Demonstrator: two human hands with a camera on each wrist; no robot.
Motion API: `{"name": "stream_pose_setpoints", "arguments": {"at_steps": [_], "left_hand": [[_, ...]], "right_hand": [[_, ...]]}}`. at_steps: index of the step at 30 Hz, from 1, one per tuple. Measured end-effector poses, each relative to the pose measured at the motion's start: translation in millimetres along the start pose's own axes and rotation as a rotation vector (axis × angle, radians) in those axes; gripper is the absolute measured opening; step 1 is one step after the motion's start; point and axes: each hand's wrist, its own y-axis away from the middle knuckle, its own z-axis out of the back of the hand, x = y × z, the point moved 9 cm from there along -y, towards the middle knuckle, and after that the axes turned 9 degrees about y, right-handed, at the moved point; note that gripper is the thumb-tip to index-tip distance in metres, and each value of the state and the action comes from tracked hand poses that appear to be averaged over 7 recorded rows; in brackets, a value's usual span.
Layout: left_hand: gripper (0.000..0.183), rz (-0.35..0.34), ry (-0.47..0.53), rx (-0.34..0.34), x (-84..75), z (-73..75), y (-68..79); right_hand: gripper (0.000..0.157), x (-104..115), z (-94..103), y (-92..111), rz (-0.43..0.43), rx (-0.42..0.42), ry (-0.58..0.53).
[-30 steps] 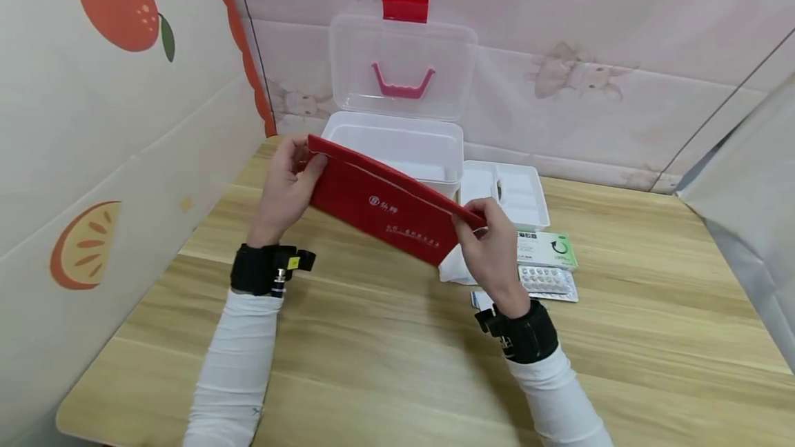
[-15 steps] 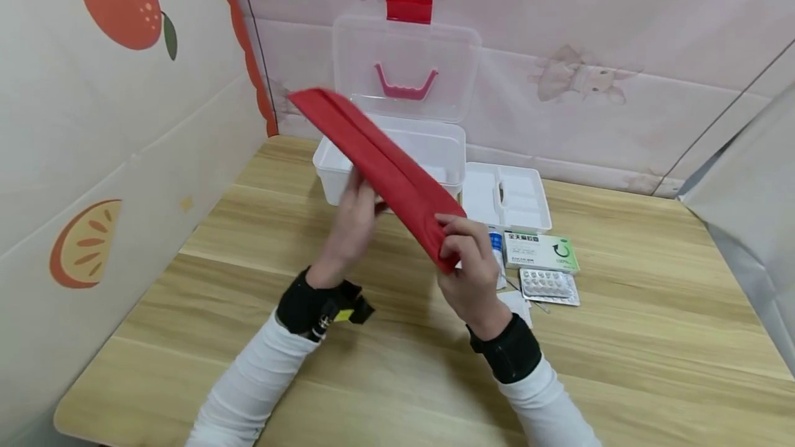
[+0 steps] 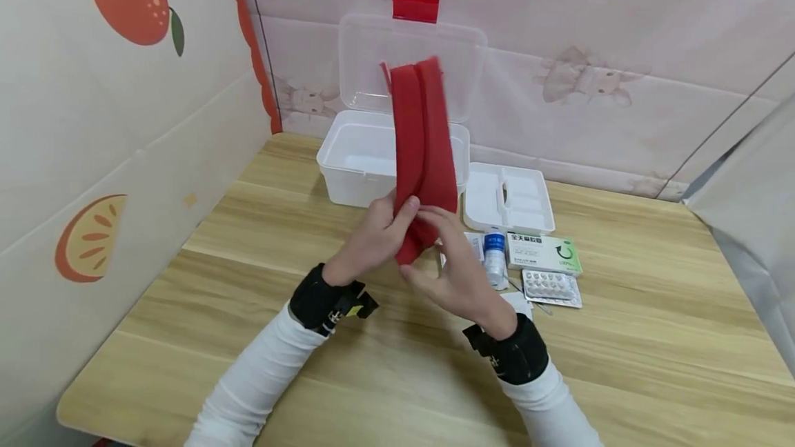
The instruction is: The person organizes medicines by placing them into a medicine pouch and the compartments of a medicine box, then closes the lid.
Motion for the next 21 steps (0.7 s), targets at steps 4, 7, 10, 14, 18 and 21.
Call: {"name": "stream_pose_setpoints", "arguments": {"at_steps": [4, 7, 10, 14, 18, 21], "left_hand": [[0.029, -0.036, -0.216, 0.121, -4.3, -2.2, -1.3], [0.032, -0.089, -0.356, 0.169, -10.0, -3.7, -0.8], [0.035, -0.120, -0.492, 0.129, -12.6, 3.0, -1.0], [0.036, -0.127, -0.643, 0.090, -10.8, 13.3, -1.1], [0.031, -0.114, -0.691, 0.122, -6.5, 16.5, -0.3], [0.026, -0.115, -0.755, 0.144, -4.9, 14.8, -0.4]], "right_hand": [[0.060, -10.5, 7.5, 0.7, -0.117, -0.052, 0.029], [0.065, -11.1, 8.9, 0.9, -0.103, -0.073, 0.178], [0.074, -11.1, 4.7, 1.8, -0.067, -0.050, 0.323], [0.072, -14.3, -0.1, 3.9, -0.066, -0.010, 0.440], [0.059, -19.0, -2.7, 4.6, -0.081, 0.030, 0.514], [0.040, -20.8, -2.5, 4.4, -0.080, 0.042, 0.574]]}}
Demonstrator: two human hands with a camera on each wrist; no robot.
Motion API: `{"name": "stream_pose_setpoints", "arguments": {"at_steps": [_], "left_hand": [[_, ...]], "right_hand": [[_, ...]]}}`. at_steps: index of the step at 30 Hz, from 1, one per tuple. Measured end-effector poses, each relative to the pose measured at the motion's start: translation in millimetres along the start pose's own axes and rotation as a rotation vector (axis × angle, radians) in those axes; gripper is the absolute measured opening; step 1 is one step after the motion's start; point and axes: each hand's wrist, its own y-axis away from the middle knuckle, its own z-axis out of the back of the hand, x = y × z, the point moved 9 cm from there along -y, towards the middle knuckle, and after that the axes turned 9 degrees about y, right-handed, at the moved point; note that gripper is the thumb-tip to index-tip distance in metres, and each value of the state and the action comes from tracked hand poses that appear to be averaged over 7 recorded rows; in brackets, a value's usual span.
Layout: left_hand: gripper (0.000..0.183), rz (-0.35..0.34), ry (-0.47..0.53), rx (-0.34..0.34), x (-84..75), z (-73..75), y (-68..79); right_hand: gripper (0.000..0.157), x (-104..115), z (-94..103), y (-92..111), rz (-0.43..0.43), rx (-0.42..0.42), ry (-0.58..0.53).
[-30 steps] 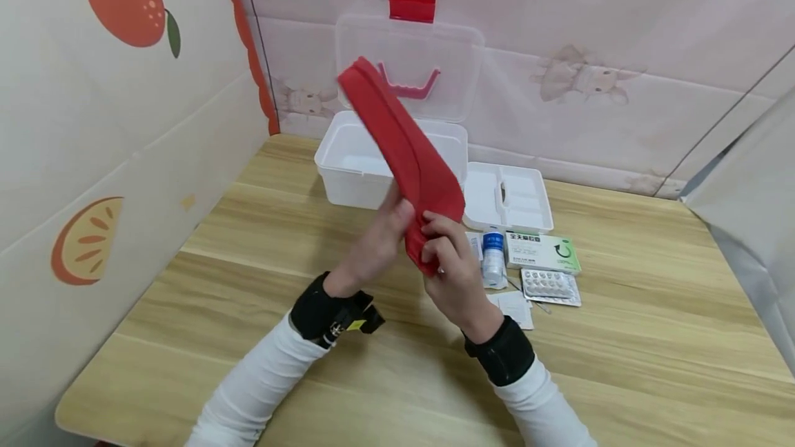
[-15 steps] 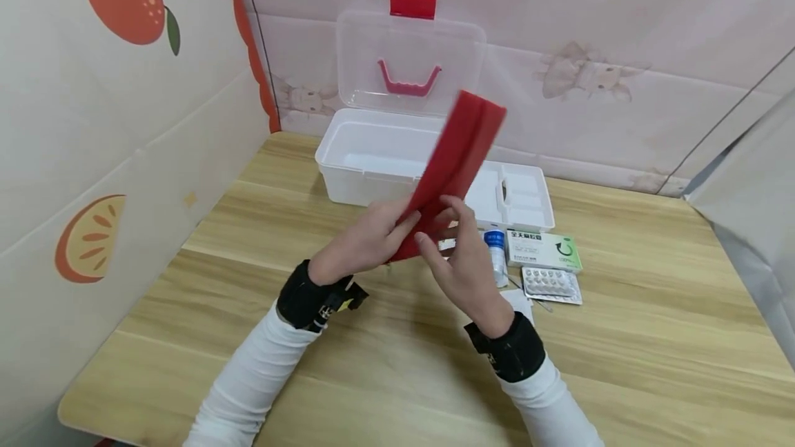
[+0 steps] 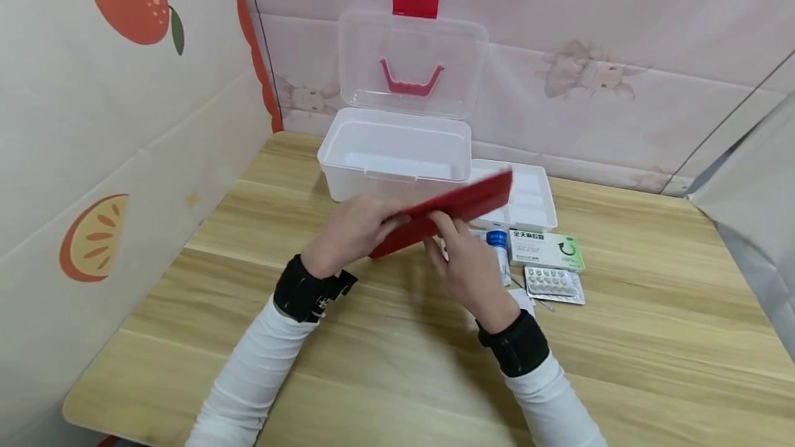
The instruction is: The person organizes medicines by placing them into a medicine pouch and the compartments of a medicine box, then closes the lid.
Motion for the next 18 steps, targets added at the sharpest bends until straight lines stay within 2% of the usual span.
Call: {"name": "stream_pose_setpoints", "arguments": {"at_steps": [2, 4, 10, 14, 18], "left_hand": [[0.022, 0.001, -0.050, 0.011, -0.2, -2.6, -0.4], [0.018, 0.013, -0.091, 0.014, 0.2, -4.8, -0.6], [0.023, 0.054, -0.122, -0.029, 3.7, -3.8, 1.1], [0.034, 0.004, -0.206, -0.022, 0.3, -7.3, 0.5], [0.030, -0.068, -0.204, 0.041, -3.3, -16.9, -0.5]], "right_hand": [[0.030, -1.3, -1.0, 0.4, 0.000, 0.009, 0.029], [0.027, -2.7, -2.6, 0.9, -0.003, 0.023, 0.048], [0.043, -11.6, -12.0, 1.2, -0.073, 0.106, 0.052], [0.058, -17.4, -20.4, 2.6, -0.096, 0.174, 0.017], [0.059, -22.5, -30.3, 6.0, -0.108, 0.253, -0.009]]}}
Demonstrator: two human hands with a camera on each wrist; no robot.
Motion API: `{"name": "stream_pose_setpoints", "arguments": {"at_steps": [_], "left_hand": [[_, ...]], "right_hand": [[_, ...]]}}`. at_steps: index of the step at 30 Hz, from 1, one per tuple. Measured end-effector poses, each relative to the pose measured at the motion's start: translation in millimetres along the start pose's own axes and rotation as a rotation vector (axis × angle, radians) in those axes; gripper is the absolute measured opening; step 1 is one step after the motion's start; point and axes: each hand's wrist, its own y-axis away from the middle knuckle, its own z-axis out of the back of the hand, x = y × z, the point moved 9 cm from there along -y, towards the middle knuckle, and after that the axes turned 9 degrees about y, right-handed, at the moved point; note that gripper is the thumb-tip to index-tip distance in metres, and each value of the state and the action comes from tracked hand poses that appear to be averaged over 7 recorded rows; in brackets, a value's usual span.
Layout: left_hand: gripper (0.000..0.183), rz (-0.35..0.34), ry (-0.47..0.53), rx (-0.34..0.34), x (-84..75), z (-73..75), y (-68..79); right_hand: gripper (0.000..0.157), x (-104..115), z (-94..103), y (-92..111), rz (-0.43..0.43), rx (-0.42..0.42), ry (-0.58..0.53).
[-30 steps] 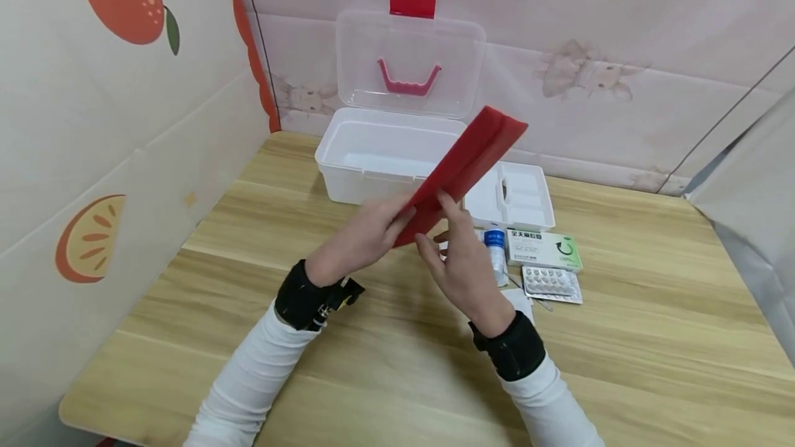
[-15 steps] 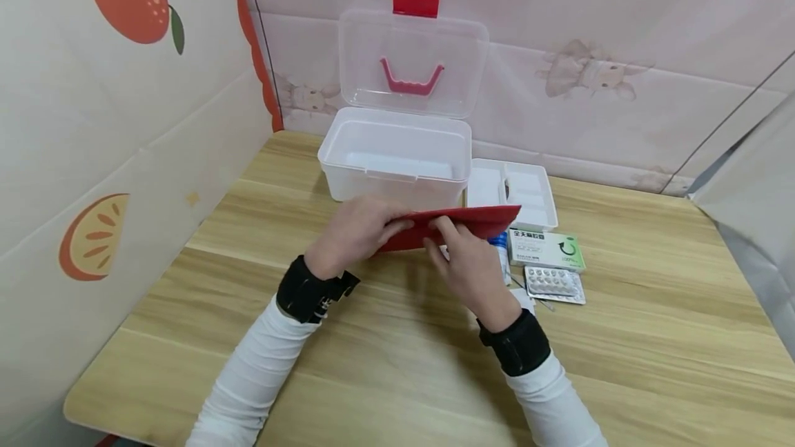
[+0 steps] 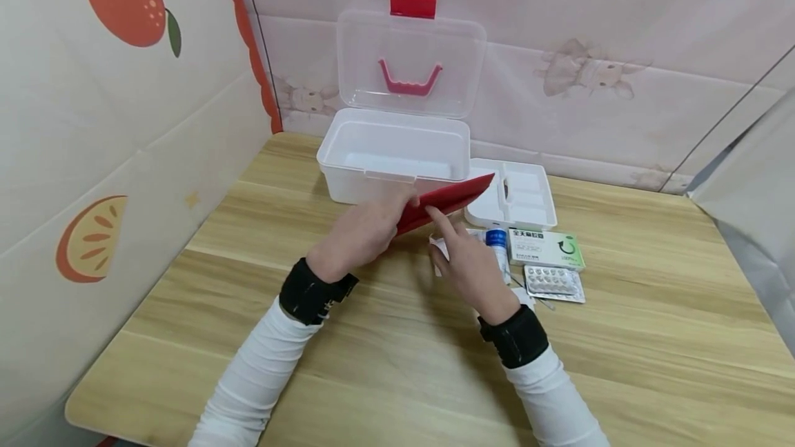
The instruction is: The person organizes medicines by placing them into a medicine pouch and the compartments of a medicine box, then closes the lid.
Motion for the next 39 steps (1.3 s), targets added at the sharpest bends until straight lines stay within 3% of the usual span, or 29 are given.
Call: {"name": "stream_pose_setpoints", "arguments": {"at_steps": [3, 6, 11, 13, 15, 18, 21, 24, 31, 35, 39], "left_hand": [[0.018, -0.005, 0.026, 0.047, 0.8, -5.9, 0.7], [0.014, 0.027, -0.033, 0.059, 2.4, -4.6, 2.2], [0.016, 0.174, -0.146, 0.041, 16.3, 15.1, 8.7], [0.020, 0.251, -0.078, 0.060, 28.0, 22.7, 14.5], [0.025, 0.317, 0.056, 0.098, 38.5, 27.5, 21.2], [0.028, 0.352, 0.263, 0.187, 46.2, 27.1, 28.6], [0.026, 0.357, 0.325, 0.274, 48.3, 21.0, 31.2], [0.023, 0.382, 0.248, 0.276, 52.4, 17.8, 29.4], [0.021, 0.492, -0.124, 0.083, 73.2, 30.1, 24.3], [0.020, 0.514, -0.166, 0.071, 80.3, 26.8, 23.1], [0.019, 0.476, -0.126, 0.108, 80.7, 20.9, 23.1]], "right_hand": [[0.046, -1.8, -5.2, 0.5, -0.001, 0.027, -0.002], [0.029, -1.7, -4.6, 0.1, 0.012, -0.003, -0.043], [0.012, -4.5, 2.4, -2.0, -0.007, -0.091, -0.202], [0.011, -6.3, 4.2, -3.0, -0.025, -0.117, -0.265], [0.011, -6.2, 4.2, -4.3, -0.028, -0.130, -0.320], [0.014, -3.1, 1.4, -6.0, -0.013, -0.121, -0.384], [0.017, 1.7, -2.1, -6.5, 0.011, -0.095, -0.413], [0.016, 4.4, -4.3, -6.2, 0.029, -0.074, -0.432], [0.009, 2.3, -1.5, -5.9, 0.028, -0.091, -0.408], [0.010, 4.1, -3.6, -6.2, 0.033, -0.086, -0.320], [0.010, 5.5, 1.9, -7.1, 0.067, -0.184, -0.182]]}}
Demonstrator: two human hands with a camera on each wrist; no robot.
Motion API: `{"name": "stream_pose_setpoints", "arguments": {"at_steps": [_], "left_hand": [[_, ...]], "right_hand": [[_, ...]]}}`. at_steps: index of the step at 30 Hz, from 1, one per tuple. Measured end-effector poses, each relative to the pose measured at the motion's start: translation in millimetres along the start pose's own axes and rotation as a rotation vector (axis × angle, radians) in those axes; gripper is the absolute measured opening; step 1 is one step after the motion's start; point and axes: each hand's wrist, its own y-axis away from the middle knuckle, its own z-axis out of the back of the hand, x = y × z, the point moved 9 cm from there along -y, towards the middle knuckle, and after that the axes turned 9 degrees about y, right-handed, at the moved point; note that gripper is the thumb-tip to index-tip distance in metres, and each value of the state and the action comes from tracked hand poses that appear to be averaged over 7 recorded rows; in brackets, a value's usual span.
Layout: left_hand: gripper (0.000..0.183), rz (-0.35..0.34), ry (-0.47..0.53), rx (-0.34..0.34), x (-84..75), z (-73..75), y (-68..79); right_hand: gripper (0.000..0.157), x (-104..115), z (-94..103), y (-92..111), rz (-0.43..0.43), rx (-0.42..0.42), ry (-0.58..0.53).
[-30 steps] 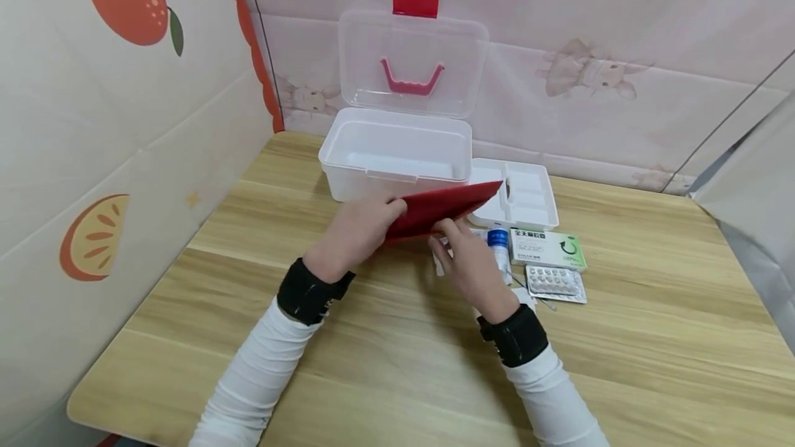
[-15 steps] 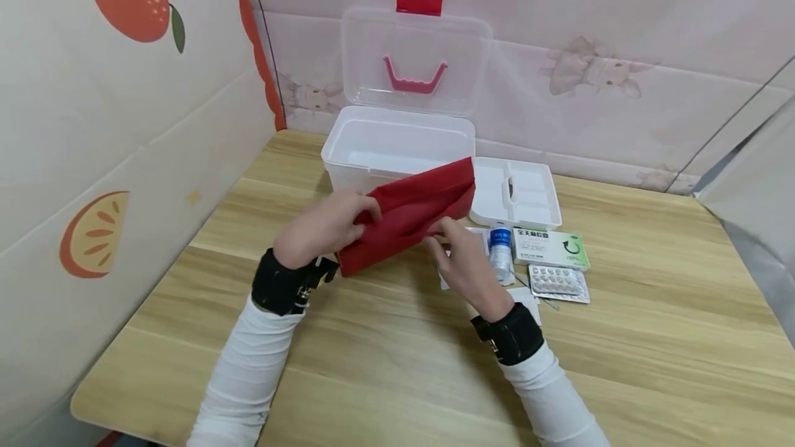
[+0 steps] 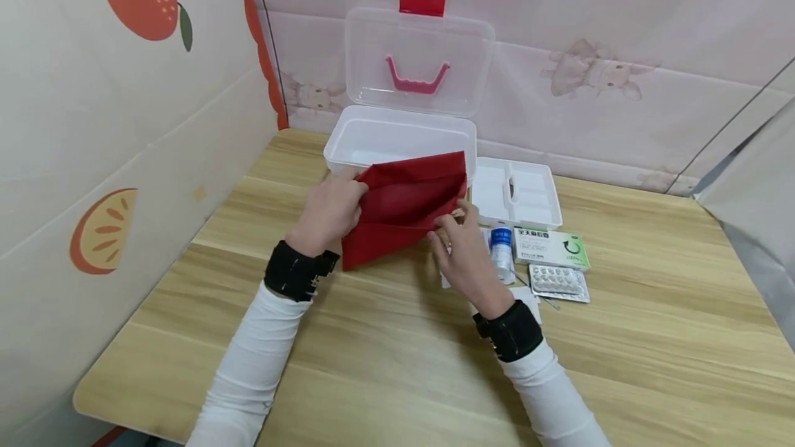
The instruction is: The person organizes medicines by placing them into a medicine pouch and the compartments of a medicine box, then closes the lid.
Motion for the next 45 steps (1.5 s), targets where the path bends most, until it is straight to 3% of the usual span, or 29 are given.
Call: {"name": "stream_pose_setpoints", "arguments": {"at_steps": [2, 4, 7, 11, 14, 17, 20, 27, 30, 34, 38, 41, 45], "left_hand": [[0.019, -0.016, 0.008, 0.034, 0.0, -2.8, 0.2], [0.018, -0.023, 0.005, 0.065, -0.3, -5.1, 0.7], [0.017, -0.025, -0.015, 0.099, -1.7, -8.9, 0.5], [0.017, -0.045, -0.037, 0.109, -5.4, -13.5, -0.5], [0.015, -0.066, -0.049, 0.110, -8.7, -17.2, -1.6], [0.014, -0.084, -0.064, 0.104, -11.9, -20.2, -2.2], [0.012, -0.090, -0.066, 0.085, -13.2, -20.7, -1.8], [0.007, -0.100, -0.027, 0.069, -15.5, -16.5, -1.5], [0.018, -0.111, 0.097, 0.107, -13.4, -12.5, 1.9], [0.033, -0.101, 0.281, 0.211, -7.2, -9.6, 11.7], [0.032, -0.078, 0.295, 0.293, -3.9, -11.7, 18.2], [0.025, -0.027, 0.279, 0.259, -1.1, -10.2, 15.3], [0.027, 0.032, 0.227, 0.187, 2.2, -7.8, 8.7]], "right_hand": [[0.009, 2.0, 3.9, -1.0, 0.050, -0.057, 0.086], [0.008, 3.7, 4.1, -2.0, 0.091, -0.059, 0.155], [0.011, 1.6, -6.1, -3.7, 0.111, 0.070, 0.168], [0.033, -7.8, -27.4, -3.1, 0.037, 0.304, 0.131], [0.055, -9.3, -39.3, -2.3, 0.030, 0.380, 0.211], [0.057, -7.7, -49.3, -2.3, 0.069, 0.408, 0.335], [0.048, -7.8, -55.7, -3.1, 0.081, 0.419, 0.390], [0.046, -12.6, -51.7, -9.3, 0.011, 0.408, 0.350], [0.051, -11.4, -47.8, -11.5, 0.014, 0.397, 0.358], [0.072, -10.1, -41.6, -15.1, 0.004, 0.392, 0.368], [0.087, -9.7, -34.4, -19.8, -0.021, 0.386, 0.336], [0.085, -8.6, -27.7, -22.5, -0.016, 0.359, 0.263], [0.072, -11.2, -8.2, -23.1, -0.003, 0.290, 0.138]]}}
